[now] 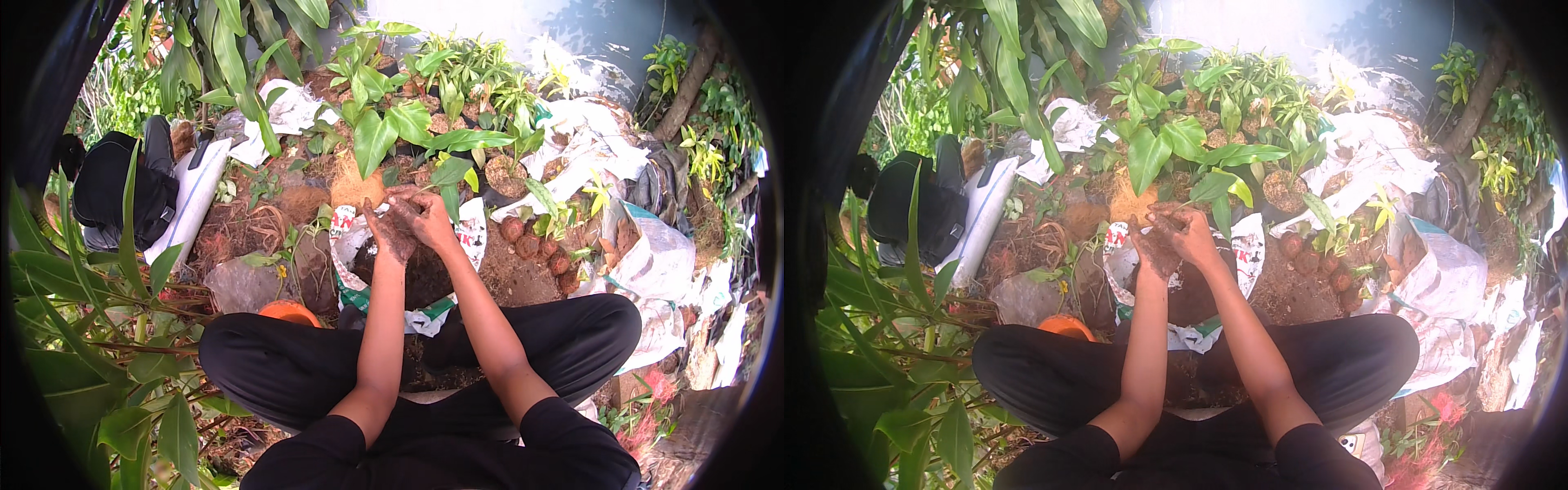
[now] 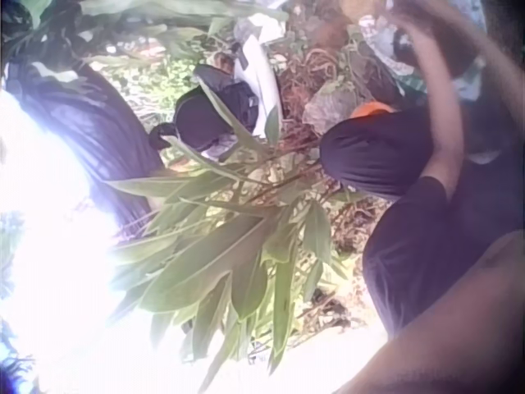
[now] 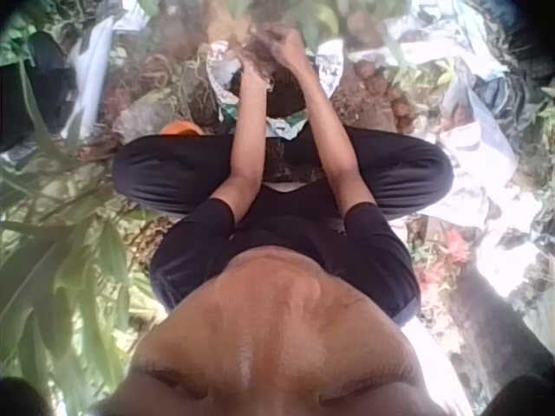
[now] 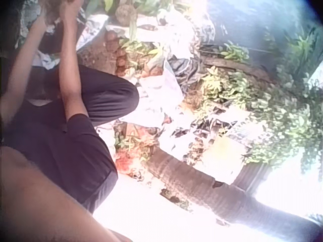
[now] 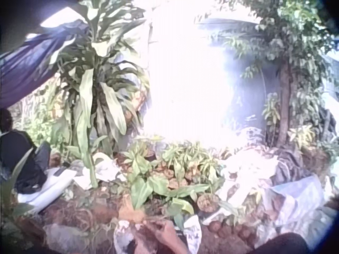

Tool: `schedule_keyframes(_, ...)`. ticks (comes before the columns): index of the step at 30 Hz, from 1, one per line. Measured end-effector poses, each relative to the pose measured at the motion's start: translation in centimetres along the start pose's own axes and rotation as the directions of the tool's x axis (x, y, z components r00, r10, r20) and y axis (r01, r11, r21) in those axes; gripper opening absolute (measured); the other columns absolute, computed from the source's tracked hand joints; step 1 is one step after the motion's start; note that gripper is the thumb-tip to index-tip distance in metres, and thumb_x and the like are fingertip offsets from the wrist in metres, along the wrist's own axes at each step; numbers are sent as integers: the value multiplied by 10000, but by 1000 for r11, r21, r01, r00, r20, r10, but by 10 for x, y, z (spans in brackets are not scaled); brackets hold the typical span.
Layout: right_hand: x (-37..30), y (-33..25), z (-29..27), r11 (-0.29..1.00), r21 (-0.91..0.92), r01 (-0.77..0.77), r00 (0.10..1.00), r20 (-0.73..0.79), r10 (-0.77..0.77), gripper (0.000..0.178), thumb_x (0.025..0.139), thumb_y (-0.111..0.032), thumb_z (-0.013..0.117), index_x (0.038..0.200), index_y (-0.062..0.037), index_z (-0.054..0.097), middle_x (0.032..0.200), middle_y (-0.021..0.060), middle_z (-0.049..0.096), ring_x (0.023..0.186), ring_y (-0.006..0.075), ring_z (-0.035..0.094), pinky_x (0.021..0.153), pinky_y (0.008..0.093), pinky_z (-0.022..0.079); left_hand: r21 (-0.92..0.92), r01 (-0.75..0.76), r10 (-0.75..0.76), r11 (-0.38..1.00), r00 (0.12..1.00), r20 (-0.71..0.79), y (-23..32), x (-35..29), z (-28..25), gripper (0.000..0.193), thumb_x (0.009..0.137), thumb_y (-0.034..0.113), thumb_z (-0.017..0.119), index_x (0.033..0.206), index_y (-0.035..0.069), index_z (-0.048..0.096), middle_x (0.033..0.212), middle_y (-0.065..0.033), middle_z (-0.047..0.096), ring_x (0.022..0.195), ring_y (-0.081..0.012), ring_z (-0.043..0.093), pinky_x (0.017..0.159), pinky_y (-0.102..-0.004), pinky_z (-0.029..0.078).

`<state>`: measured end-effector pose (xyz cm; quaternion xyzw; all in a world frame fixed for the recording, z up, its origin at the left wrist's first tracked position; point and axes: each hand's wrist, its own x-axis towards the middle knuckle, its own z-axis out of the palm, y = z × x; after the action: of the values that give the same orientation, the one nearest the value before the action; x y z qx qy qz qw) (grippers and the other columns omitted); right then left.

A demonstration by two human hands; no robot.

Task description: The person sits cross-legged on the ground and mixes soil with both hands, repeatedly scooping and crumbling it within a white sack. The person also handles a coconut husk, breaking it apart and mixing it into the soil.

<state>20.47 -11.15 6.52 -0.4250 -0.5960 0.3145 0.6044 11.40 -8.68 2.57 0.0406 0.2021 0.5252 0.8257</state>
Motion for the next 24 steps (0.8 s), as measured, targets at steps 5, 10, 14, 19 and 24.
schedule_keyframes(5, -10, 28, 7, 920, 275, -280, 959, 123, 256, 193, 896, -149, 652, 813, 25, 668, 818, 50, 667, 758, 110, 597, 734, 267, 484, 14, -237, 238, 971, 967, -95, -18, 9, -8, 854, 823, 771, 334, 1060, -4, 603, 970, -139, 648, 920, -280, 618, 859, -394, 489)
schedule_keyframes(10, -9, 26, 22, 869, 306, -389, 919, 60, 390, 229, 876, -172, 688, 753, 16, 649, 691, 34, 629, 630, 92, 560, 602, 247, 456, -139, -345, 302, 928, 918, -258, -9, 3, -1, 916, 796, 793, 326, 1215, 3, 526, 1187, -191, 576, 1075, -314, 563, 966, -426, 439)
schedule_keyframes(14, -4, 28, 25, 846, 303, -439, 896, 77, 438, 289, 881, -231, 692, 696, -17, 631, 631, 1, 586, 549, 66, 492, 514, 229, 388, -83, -371, 332, 925, 895, -298, -14, 10, -15, 874, 816, 764, 323, 1244, 26, 512, 1150, -143, 578, 1075, -289, 563, 953, -427, 442)
schedule_keyframes(19, -1, 18, 4, 876, 74, -476, 878, 95, 469, 309, 879, -301, 690, 750, -22, 650, 667, 3, 595, 601, 63, 502, 560, 244, 422, -125, -225, 210, 966, 970, -121, -25, 12, -14, 819, 823, 745, 343, 1117, 22, 590, 1106, -149, 616, 1001, -297, 603, 933, -431, 452)
schedule_keyframes(24, 3, -2, -13, 934, -133, -331, 938, 58, 341, 347, 895, -342, 653, 862, 1, 690, 742, 63, 656, 682, 112, 564, 672, 293, 470, -86, -156, 152, 984, 987, -50, -24, 4, 3, 853, 798, 766, 334, 1194, 45, 561, 1183, -157, 589, 1106, -326, 562, 983, -484, 415)
